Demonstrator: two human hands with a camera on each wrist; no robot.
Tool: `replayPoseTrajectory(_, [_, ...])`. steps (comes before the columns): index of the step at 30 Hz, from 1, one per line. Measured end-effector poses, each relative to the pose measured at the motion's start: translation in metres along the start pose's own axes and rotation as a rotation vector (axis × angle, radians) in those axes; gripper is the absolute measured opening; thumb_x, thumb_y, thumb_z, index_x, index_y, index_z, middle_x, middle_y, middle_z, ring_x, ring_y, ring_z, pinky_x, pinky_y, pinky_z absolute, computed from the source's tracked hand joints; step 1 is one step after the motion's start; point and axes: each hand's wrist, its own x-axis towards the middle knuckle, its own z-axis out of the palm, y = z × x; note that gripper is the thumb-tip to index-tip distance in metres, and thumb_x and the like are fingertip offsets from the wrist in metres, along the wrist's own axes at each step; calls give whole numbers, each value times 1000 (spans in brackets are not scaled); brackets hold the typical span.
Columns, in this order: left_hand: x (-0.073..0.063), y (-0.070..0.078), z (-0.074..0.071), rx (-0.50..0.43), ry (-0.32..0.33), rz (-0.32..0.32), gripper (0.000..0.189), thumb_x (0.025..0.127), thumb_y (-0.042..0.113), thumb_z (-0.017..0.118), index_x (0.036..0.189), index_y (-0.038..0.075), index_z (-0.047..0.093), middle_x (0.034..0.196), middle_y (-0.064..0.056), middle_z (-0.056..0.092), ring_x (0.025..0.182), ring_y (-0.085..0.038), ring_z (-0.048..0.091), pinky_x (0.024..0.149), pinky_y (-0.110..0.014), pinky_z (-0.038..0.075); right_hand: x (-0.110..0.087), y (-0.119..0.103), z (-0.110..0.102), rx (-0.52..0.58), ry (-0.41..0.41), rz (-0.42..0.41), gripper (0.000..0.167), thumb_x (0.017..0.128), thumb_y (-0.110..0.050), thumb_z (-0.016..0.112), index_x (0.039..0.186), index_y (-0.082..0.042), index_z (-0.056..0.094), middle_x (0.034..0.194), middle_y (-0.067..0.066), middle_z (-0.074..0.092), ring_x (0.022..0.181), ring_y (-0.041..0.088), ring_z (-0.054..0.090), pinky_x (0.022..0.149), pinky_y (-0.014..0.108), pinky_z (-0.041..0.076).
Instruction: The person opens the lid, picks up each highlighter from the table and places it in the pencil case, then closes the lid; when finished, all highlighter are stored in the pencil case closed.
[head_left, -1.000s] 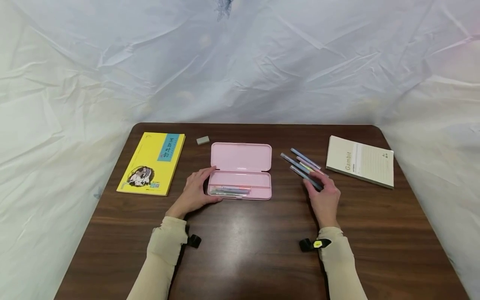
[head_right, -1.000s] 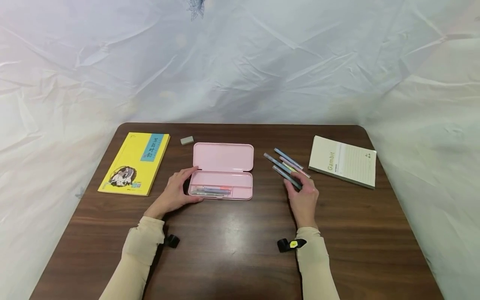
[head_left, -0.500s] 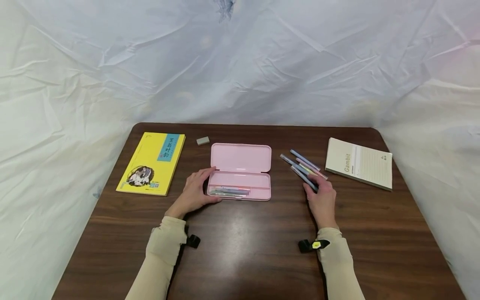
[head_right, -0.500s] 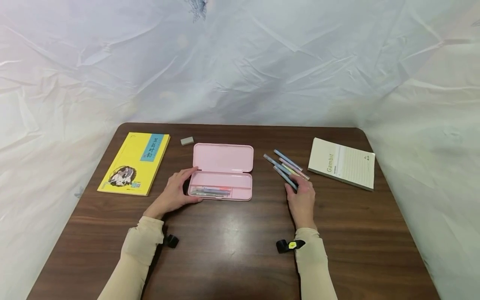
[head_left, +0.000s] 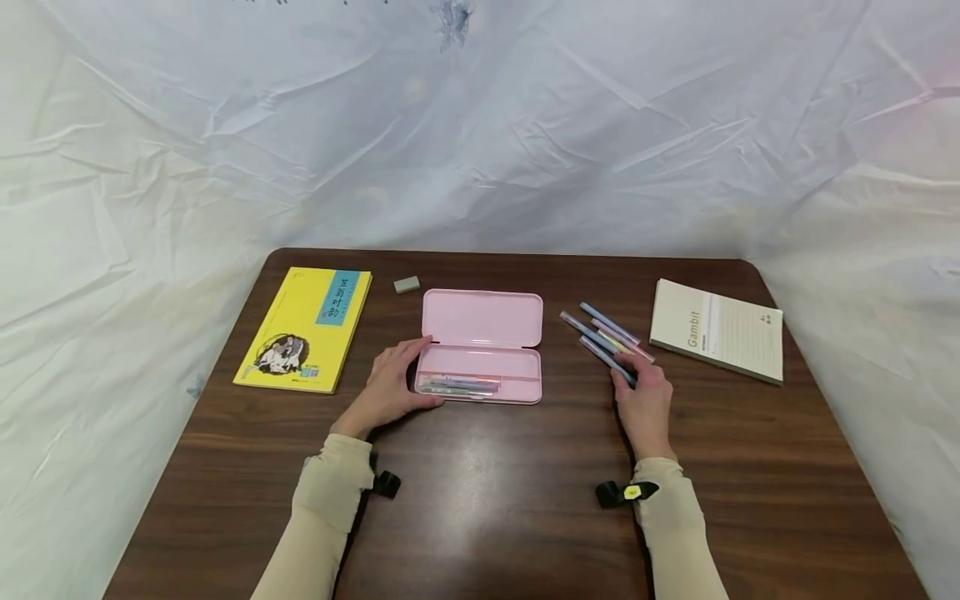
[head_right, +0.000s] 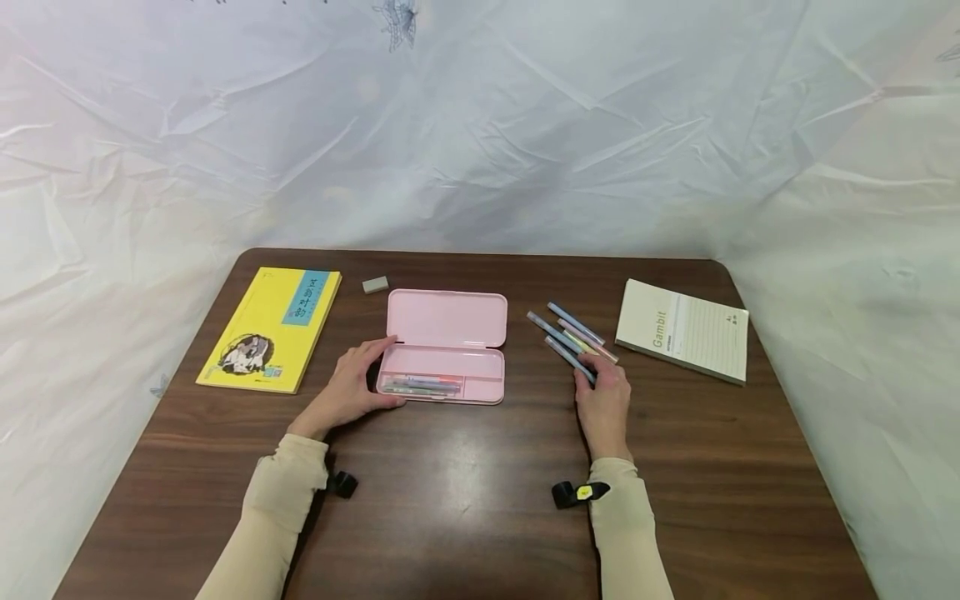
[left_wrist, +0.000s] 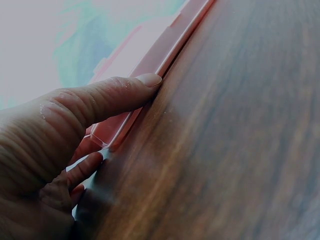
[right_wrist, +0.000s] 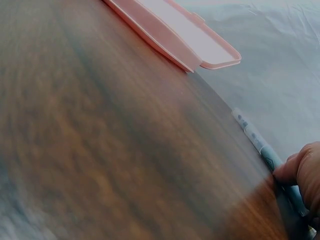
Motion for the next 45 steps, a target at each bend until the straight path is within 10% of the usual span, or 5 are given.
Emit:
replayPoseTrajectory(12, [-1, -3, 0, 10, 6, 3, 103, 80, 45, 92, 164, 25, 38, 160, -9, 44, 143, -37, 34, 120, -65, 22, -1, -3, 5, 65, 52, -68, 22, 92, 3, 77, 113, 0, 75, 116, 26, 72, 112, 47, 64, 96, 57, 47])
replayPoseTrajectory(21, [-3, -4, 1, 13, 6, -3, 104, 79, 44, 93, 165, 25, 37, 161, -8, 44, 144, -36, 34, 121, -65, 21, -8, -22, 25, 150, 65, -239, 24, 89, 6, 80, 111, 0, 77, 107, 20, 74, 102, 35, 68, 88, 21, 45])
replayPoseTrajectory(45, [1, -2, 2, 18, 1, 5, 104, 79, 43, 93, 164, 24, 38, 160, -8, 45, 141, -34, 37, 122, -61, 20, -35, -93, 94, 266, -63, -468, 29, 84, 5, 84, 111, -1, 75, 103, 15, 77, 93, 35, 65, 91, 53, 45])
